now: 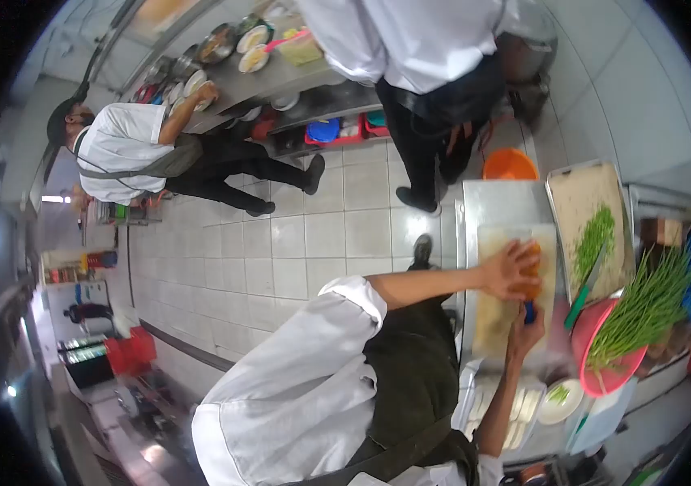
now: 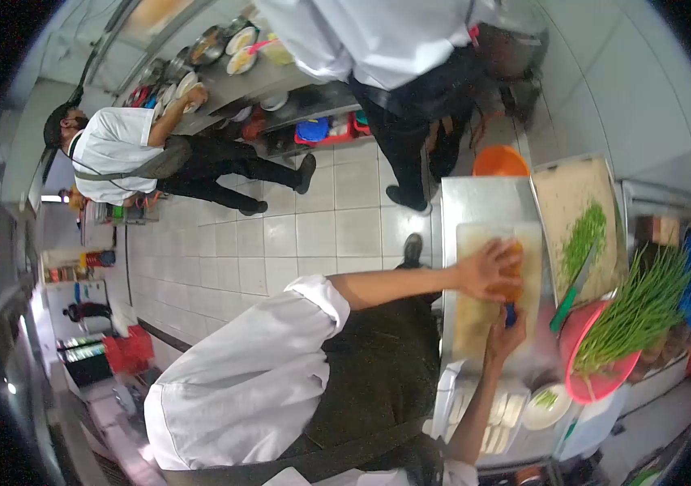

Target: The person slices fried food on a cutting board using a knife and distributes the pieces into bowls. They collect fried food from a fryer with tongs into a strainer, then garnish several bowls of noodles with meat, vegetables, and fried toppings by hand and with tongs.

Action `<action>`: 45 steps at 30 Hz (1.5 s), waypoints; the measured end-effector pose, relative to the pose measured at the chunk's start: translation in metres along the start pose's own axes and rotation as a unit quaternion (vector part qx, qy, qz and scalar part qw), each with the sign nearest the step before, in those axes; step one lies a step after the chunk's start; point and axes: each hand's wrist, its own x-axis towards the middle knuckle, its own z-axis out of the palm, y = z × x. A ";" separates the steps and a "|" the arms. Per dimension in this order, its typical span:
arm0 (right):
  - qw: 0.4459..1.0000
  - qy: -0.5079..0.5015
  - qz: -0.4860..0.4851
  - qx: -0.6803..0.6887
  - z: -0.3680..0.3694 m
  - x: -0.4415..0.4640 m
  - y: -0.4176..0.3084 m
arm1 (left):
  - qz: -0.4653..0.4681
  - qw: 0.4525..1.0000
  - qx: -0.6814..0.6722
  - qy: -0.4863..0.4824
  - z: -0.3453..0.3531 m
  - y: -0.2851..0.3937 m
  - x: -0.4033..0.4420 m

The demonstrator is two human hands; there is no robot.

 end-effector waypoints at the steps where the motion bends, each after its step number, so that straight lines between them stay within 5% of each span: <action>1: 1.000 0.019 -0.013 0.001 -0.001 -0.003 -0.006 | 0.002 0.999 -0.021 -0.028 -0.005 0.003 0.003; 8: 0.998 0.028 -0.037 -0.042 0.016 -0.033 -0.063 | -0.002 0.999 -0.039 -0.012 -0.087 0.010 -0.018; 17: 0.986 -0.126 -0.107 0.018 0.191 -0.050 -0.239 | -0.123 0.985 0.085 0.082 -0.286 -0.103 -0.161; 20: 0.965 -0.142 -0.216 0.033 0.291 -0.052 -0.307 | -0.158 0.970 0.156 0.095 -0.360 -0.172 -0.228; 35: 0.850 -0.262 -0.441 0.118 0.762 -0.009 -0.739 | -0.311 0.844 0.406 0.162 -0.804 -0.507 -0.444; 45: 0.754 -0.409 -0.499 0.120 1.121 0.020 -0.900 | -0.502 0.760 0.397 0.114 -0.928 -0.773 -0.618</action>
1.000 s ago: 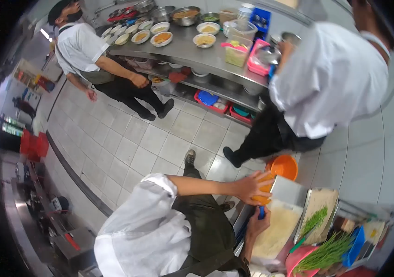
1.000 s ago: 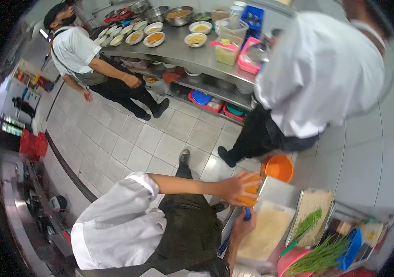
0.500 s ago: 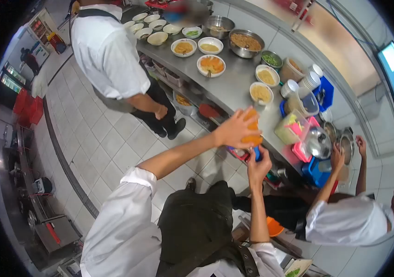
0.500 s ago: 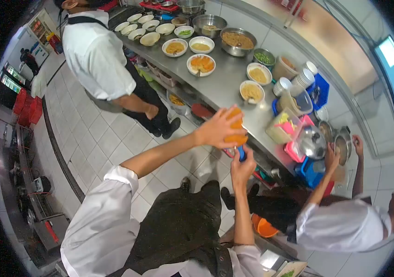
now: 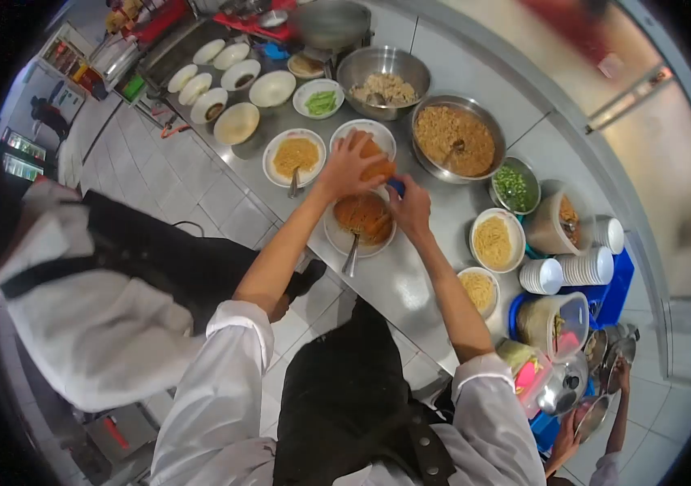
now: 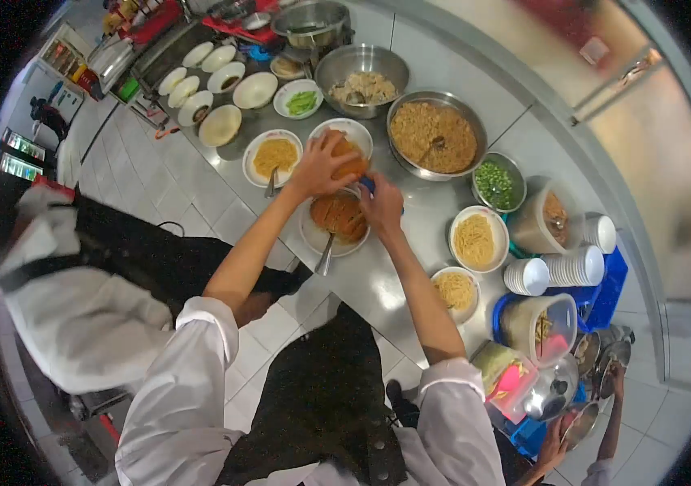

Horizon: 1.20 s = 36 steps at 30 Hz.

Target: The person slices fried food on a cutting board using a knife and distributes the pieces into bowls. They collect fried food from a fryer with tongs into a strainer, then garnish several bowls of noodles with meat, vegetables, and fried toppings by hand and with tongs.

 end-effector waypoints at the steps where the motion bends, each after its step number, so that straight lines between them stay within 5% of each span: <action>1: 0.999 -0.032 0.007 -0.004 0.011 0.007 0.010 | -0.018 1.000 -0.005 -0.005 0.016 -0.014 0.001; 9: 0.987 -0.128 0.082 -0.051 0.032 0.045 0.035 | -0.053 0.991 -0.058 -0.106 0.055 -0.051 0.024; 13: 0.961 -0.207 0.119 -0.137 -0.016 0.046 0.011 | -0.089 0.982 -0.071 -0.149 0.066 -0.052 0.026; 18: 0.935 -0.165 0.204 -0.237 -0.102 -0.011 -0.046 | -0.082 0.987 -0.058 -0.126 0.069 -0.050 0.019; 22: 0.962 0.031 0.239 -0.125 -0.148 -0.109 -0.076 | -0.021 0.997 -0.067 -0.012 0.067 -0.048 0.016; 27: 0.894 0.166 0.410 -0.070 -0.153 -0.288 -0.132 | 0.011 0.967 -0.221 0.128 -0.031 0.024 -0.027; 31: 0.841 0.225 0.486 0.077 -0.115 -0.488 -0.189 | 0.210 0.941 -0.245 0.098 -0.069 0.072 -0.143; 32: 0.821 0.239 0.509 0.099 -0.101 -0.547 -0.210 | 0.181 0.935 -0.289 0.099 -0.059 0.075 -0.193; 33: 0.791 0.274 0.543 0.063 -0.089 -0.614 -0.232 | 0.248 0.916 -0.314 0.021 -0.062 0.083 -0.237; 34: 0.766 0.301 0.567 0.038 -0.073 -0.673 -0.254 | 0.216 0.889 -0.395 -0.078 -0.058 0.092 -0.286; 36: 0.616 0.422 0.663 0.059 -0.062 -0.778 -0.305 | 0.204 0.821 -0.416 -0.333 -0.064 0.100 -0.376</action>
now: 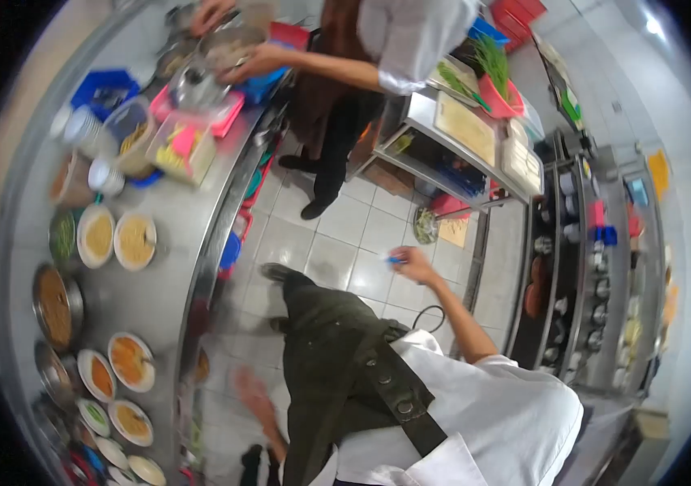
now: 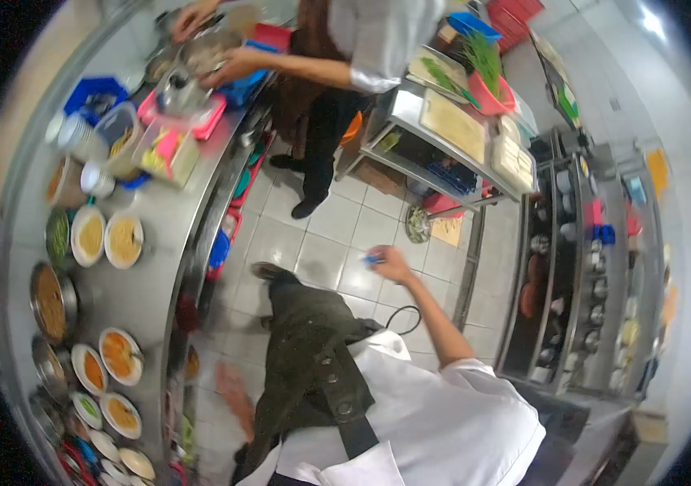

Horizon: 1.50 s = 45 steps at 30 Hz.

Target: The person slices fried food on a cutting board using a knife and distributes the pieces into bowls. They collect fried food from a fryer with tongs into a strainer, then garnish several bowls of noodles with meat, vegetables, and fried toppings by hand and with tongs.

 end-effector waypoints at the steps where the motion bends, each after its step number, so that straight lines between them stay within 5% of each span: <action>1: 0.991 0.117 -0.012 0.064 -0.033 0.002 0.056 | -0.044 0.995 -0.020 -0.091 0.027 -0.003 -0.018; 3: 0.966 0.255 -0.046 0.009 -0.121 0.011 0.117 | -0.146 0.960 -0.031 -0.235 0.069 -0.010 -0.045; 5: 0.914 0.396 0.033 -0.077 -0.194 0.047 0.141 | -0.235 0.922 -0.009 -0.307 0.083 -0.032 -0.051; 6: 0.871 0.488 -0.014 -0.055 -0.224 0.070 0.136 | -0.275 0.904 0.010 -0.328 0.086 -0.043 -0.053; 8: 0.860 0.494 0.064 -0.108 -0.316 0.149 0.194 | -0.349 0.869 0.051 -0.347 0.081 -0.060 -0.059; 9: 0.850 0.512 -0.038 -0.120 -0.326 0.157 0.145 | -0.393 0.847 0.066 -0.352 0.076 -0.065 -0.071; 11: 0.864 0.480 -0.064 -0.139 -0.371 0.247 0.152 | -0.473 0.781 0.115 -0.390 0.080 -0.055 -0.112; 13: 0.879 0.454 -0.054 -0.135 -0.395 0.329 0.159 | -0.480 0.675 0.195 -0.525 0.107 -0.034 -0.152; 15: 0.882 0.454 -0.029 -0.124 -0.403 0.366 0.156 | -0.444 0.652 0.226 -0.572 0.143 -0.009 -0.155; 16: 0.878 0.464 -0.013 -0.113 -0.411 0.371 0.162 | -0.405 0.787 0.273 -0.376 0.168 -0.034 -0.173; 18: 0.855 0.511 -0.005 -0.091 -0.416 0.366 0.178 | -0.519 0.834 -0.095 -0.161 0.174 0.081 -0.089; 19: 0.830 0.553 -0.014 -0.073 -0.412 0.357 0.189 | -0.518 0.807 -0.282 -0.032 0.182 0.120 -0.059; 20: 0.802 0.593 -0.038 -0.060 -0.401 0.348 0.195 | -0.421 0.844 -0.331 0.003 0.217 0.119 -0.074; 22: 0.811 0.569 -0.115 -0.077 -0.350 0.330 0.215 | -0.421 0.843 -0.336 -0.018 0.258 0.125 -0.096; 23: 0.868 0.415 -0.208 -0.176 -0.308 0.329 0.231 | -0.452 0.833 -0.315 -0.039 0.275 0.123 -0.111; 24: 0.965 0.150 -0.209 -0.044 -0.266 0.312 0.218 | -0.480 0.825 -0.293 -0.060 0.287 0.116 -0.129; 25: 0.967 -0.205 -0.021 0.148 -0.223 0.295 0.205 | -0.509 0.813 -0.272 -0.079 0.294 0.105 -0.148; 26: 0.902 -0.382 0.143 0.144 -0.178 0.272 0.183 | -0.535 0.799 -0.257 -0.099 0.301 0.093 -0.169; 27: 0.835 -0.484 0.261 0.012 -0.129 0.229 0.120 | -0.554 0.788 -0.245 -0.111 0.301 0.077 -0.186; 28: 0.749 -0.557 0.357 -0.022 -0.091 0.244 0.148 | -0.566 0.781 -0.235 -0.120 0.298 0.059 -0.199; 30: 0.729 -0.579 0.326 -0.164 -0.028 0.275 0.101 | -0.539 0.810 -0.213 -0.095 0.285 0.001 -0.217; 32: 0.647 -0.588 0.276 -0.399 0.047 0.284 0.046 | -0.359 0.905 -0.201 0.108 0.264 -0.095 -0.226; 33: 0.620 -0.606 0.220 -0.447 0.097 0.274 0.001 | -0.452 0.871 -0.033 0.189 0.194 -0.091 -0.169; 34: 0.619 -0.629 0.142 -0.449 0.161 0.264 -0.047 | -0.335 0.849 -0.052 0.405 0.123 -0.074 -0.121; 35: 0.643 -0.642 0.063 -0.413 0.230 0.233 -0.114 | -0.308 0.832 0.021 0.461 0.070 -0.093 -0.090; 36: 0.681 -0.649 0.003 -0.340 0.299 0.197 -0.179 | -0.336 0.779 -0.021 0.529 0.002 -0.070 -0.052; 37: 0.715 -0.652 -0.035 -0.251 0.367 0.156 -0.239 | -0.258 0.737 -0.054 0.623 -0.046 -0.085 -0.029; 38: 0.740 -0.650 -0.050 -0.166 0.428 0.115 -0.291 | -0.214 0.666 -0.243 0.672 -0.075 -0.136 -0.018; 39: 0.761 -0.641 -0.033 -0.100 0.483 0.082 -0.332 | -0.191 0.586 -0.361 0.700 -0.156 -0.143 0.019; 40: 0.796 -0.600 -0.028 -0.066 0.505 0.045 -0.365 | -0.232 0.593 -0.378 0.672 -0.187 -0.158 0.031; 42: 0.772 -0.635 0.037 -0.008 0.569 0.047 -0.372 | -0.296 0.608 -0.394 0.622 -0.233 -0.192 0.051; 44: 0.728 -0.679 -0.050 0.080 0.613 0.049 -0.360 | -0.277 0.619 -0.372 0.634 -0.236 -0.231 0.047; 45: 0.770 -0.628 -0.114 -0.011 0.612 0.050 -0.363 | -0.254 0.623 -0.364 0.644 -0.233 -0.250 0.044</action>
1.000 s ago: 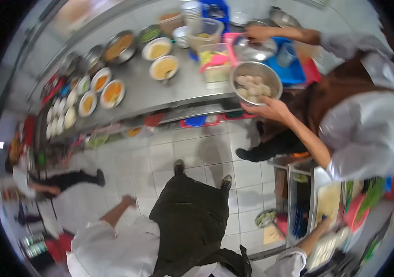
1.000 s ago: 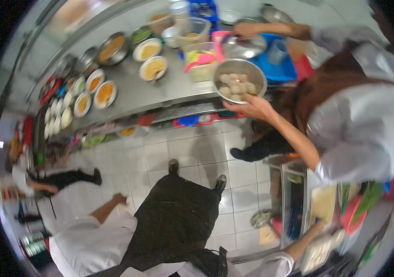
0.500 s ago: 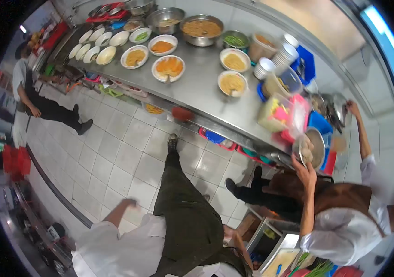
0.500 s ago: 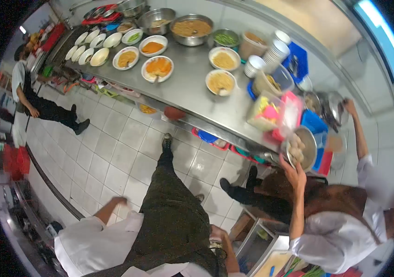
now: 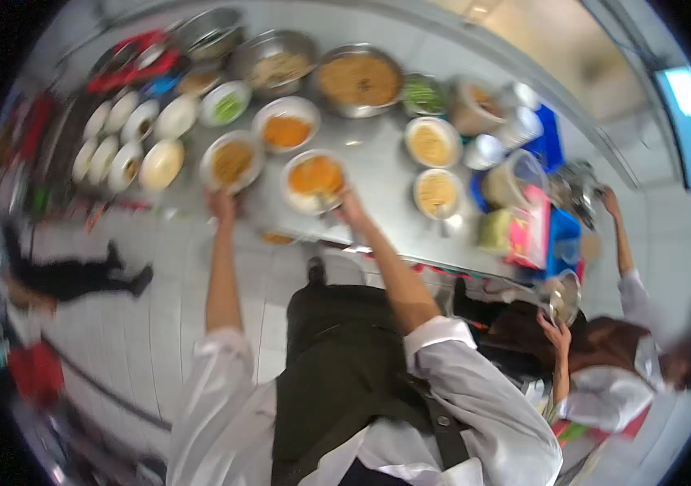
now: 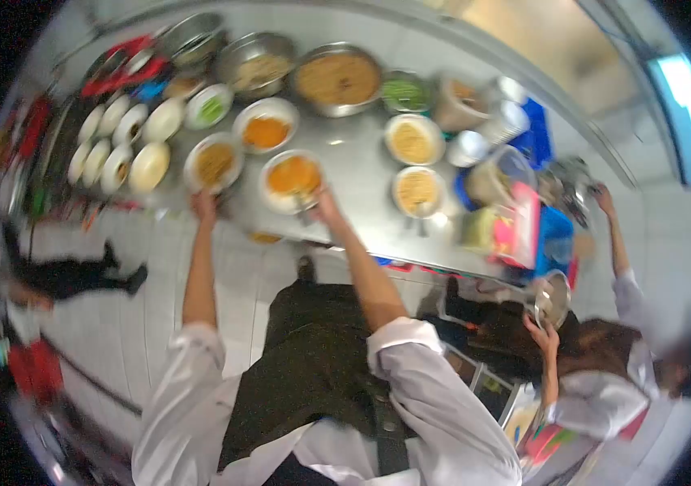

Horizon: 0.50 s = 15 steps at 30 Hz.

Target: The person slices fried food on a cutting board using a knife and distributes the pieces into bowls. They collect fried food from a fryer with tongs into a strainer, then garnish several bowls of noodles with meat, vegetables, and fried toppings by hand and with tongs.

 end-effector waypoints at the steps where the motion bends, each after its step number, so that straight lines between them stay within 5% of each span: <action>1: 0.992 0.061 0.019 -0.112 -0.006 -0.004 0.000 | 0.017 1.000 -0.013 -0.008 -0.007 -0.012 0.011; 3: 0.993 0.113 0.000 0.037 0.016 -0.039 -0.054 | -0.006 0.998 0.006 -0.061 -0.006 0.015 -0.012; 8: 0.984 0.137 -0.022 0.111 -0.057 -0.022 -0.031 | -0.046 0.982 0.164 -0.081 -0.005 0.030 -0.063; 11: 0.976 0.165 -0.021 0.143 -0.082 -0.021 -0.023 | -0.090 0.981 0.091 -0.147 0.027 0.037 -0.089; 15: 0.983 0.109 0.131 0.065 -0.096 -0.102 -0.101 | 0.012 0.956 0.147 -0.252 0.048 -0.010 -0.060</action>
